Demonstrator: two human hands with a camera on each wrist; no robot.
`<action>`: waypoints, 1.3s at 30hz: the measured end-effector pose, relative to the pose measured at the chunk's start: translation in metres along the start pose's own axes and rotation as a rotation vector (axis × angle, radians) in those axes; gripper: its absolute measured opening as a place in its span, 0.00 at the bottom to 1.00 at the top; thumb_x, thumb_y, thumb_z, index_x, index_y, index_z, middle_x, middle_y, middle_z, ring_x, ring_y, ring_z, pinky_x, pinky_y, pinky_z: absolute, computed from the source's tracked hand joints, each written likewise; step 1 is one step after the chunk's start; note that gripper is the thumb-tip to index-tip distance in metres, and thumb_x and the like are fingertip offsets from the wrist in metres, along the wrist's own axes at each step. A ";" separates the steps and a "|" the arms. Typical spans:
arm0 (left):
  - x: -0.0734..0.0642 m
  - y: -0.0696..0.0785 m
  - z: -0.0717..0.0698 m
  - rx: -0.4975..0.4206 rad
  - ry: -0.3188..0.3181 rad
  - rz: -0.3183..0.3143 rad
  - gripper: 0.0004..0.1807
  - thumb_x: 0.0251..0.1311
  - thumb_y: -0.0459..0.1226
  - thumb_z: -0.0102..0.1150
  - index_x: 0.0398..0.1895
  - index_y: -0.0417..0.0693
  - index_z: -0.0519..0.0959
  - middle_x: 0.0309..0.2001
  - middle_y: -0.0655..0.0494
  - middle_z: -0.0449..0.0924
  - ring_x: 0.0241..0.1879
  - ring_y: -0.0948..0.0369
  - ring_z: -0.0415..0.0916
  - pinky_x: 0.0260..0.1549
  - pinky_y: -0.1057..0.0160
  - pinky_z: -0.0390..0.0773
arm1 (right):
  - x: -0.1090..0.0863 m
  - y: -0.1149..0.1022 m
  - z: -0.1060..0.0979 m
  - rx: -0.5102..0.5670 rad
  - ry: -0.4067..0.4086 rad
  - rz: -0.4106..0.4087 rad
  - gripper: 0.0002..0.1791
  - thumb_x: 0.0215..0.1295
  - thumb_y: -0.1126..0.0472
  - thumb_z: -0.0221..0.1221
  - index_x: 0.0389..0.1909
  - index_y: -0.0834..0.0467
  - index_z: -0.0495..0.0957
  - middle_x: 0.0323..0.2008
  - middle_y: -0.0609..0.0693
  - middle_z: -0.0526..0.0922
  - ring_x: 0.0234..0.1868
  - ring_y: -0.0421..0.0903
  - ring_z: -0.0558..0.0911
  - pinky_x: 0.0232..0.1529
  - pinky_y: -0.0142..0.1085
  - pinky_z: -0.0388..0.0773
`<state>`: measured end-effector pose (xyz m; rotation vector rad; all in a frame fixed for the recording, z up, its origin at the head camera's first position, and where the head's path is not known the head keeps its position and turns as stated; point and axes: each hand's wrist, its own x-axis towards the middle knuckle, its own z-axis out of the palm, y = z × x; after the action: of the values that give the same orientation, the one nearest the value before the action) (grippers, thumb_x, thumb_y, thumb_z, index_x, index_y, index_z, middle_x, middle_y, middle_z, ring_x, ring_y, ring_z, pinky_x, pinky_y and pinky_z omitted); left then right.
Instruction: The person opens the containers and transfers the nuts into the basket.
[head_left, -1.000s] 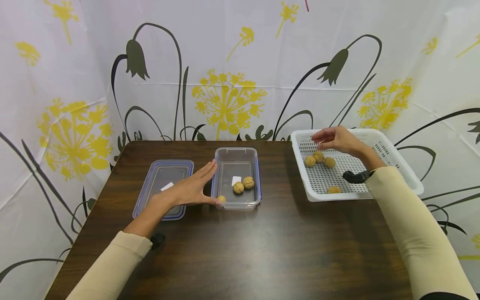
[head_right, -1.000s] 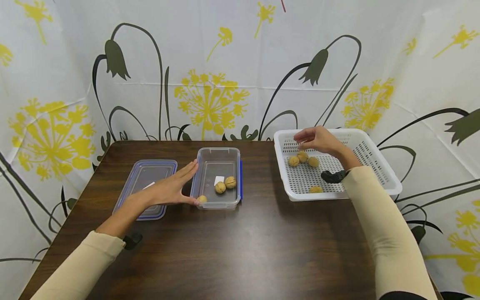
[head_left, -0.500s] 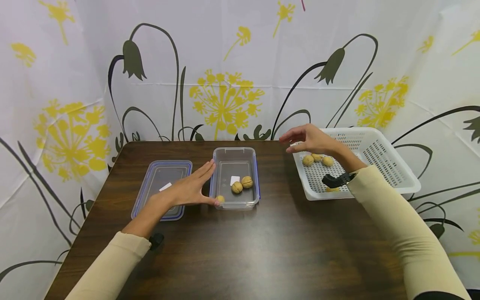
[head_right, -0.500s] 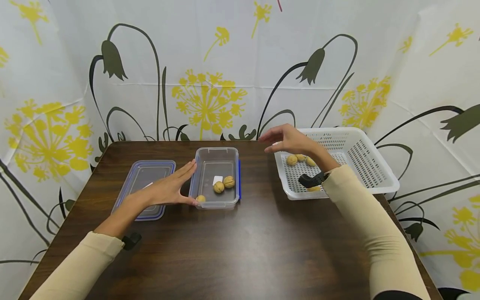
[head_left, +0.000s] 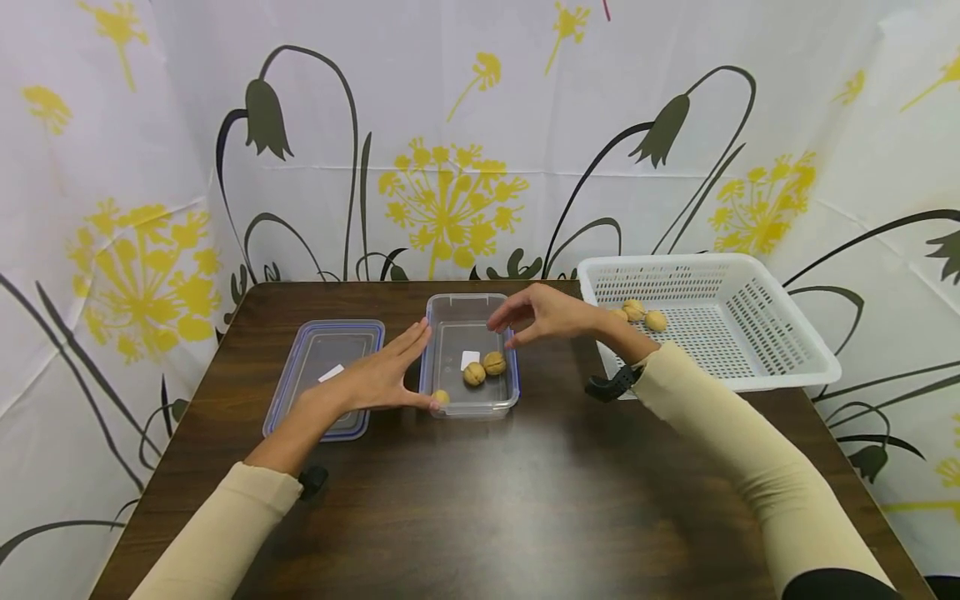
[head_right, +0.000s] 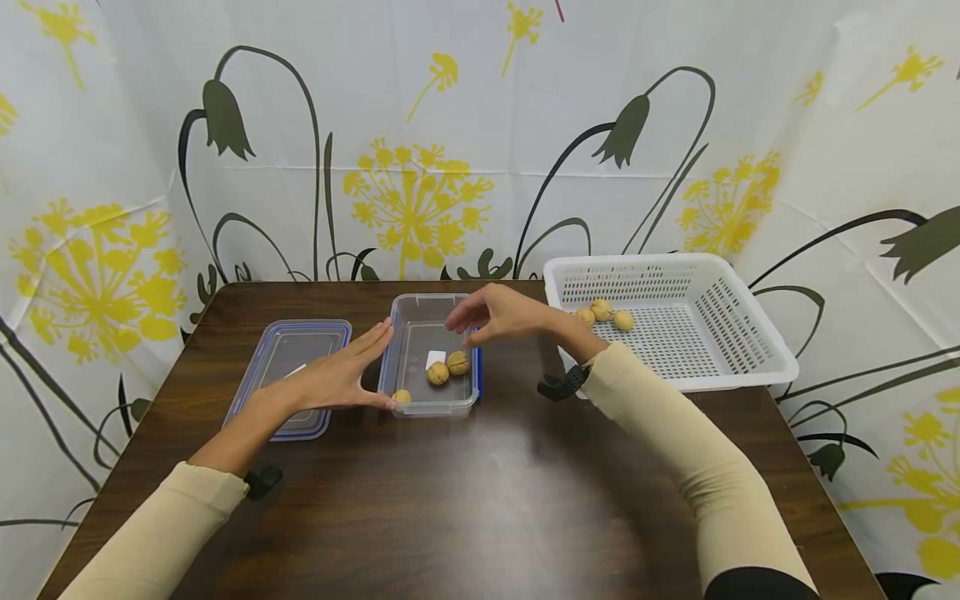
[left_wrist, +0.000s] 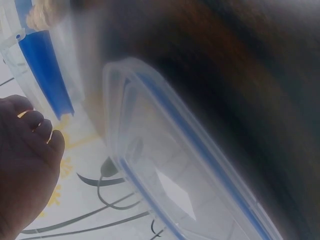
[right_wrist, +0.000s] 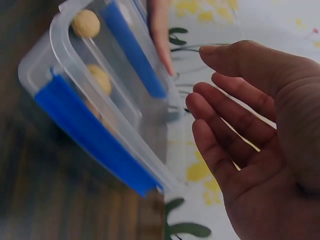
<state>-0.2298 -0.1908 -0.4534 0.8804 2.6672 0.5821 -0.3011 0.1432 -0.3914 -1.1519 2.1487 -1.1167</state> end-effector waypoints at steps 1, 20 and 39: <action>0.000 0.000 0.000 -0.002 -0.001 -0.001 0.70 0.58 0.66 0.72 0.86 0.38 0.41 0.87 0.43 0.31 0.85 0.45 0.36 0.77 0.36 0.56 | 0.004 0.000 0.004 -0.010 -0.011 -0.008 0.22 0.62 0.72 0.73 0.57 0.70 0.83 0.54 0.60 0.88 0.56 0.58 0.87 0.61 0.51 0.82; -0.001 0.001 0.001 -0.008 0.006 -0.003 0.70 0.57 0.65 0.72 0.86 0.37 0.41 0.87 0.43 0.32 0.85 0.45 0.37 0.76 0.37 0.58 | 0.049 0.004 0.070 -0.072 -0.138 -0.002 0.22 0.63 0.69 0.72 0.57 0.72 0.83 0.52 0.65 0.88 0.53 0.59 0.89 0.55 0.37 0.85; -0.001 0.000 0.000 -0.004 0.008 0.005 0.70 0.57 0.64 0.73 0.86 0.37 0.41 0.87 0.42 0.31 0.85 0.45 0.36 0.75 0.36 0.60 | 0.063 0.001 0.100 -0.200 -0.158 0.016 0.14 0.61 0.71 0.73 0.48 0.70 0.87 0.42 0.58 0.92 0.41 0.42 0.91 0.46 0.26 0.84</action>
<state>-0.2294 -0.1916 -0.4535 0.8858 2.6709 0.5934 -0.2665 0.0464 -0.4503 -1.2624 2.1781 -0.7881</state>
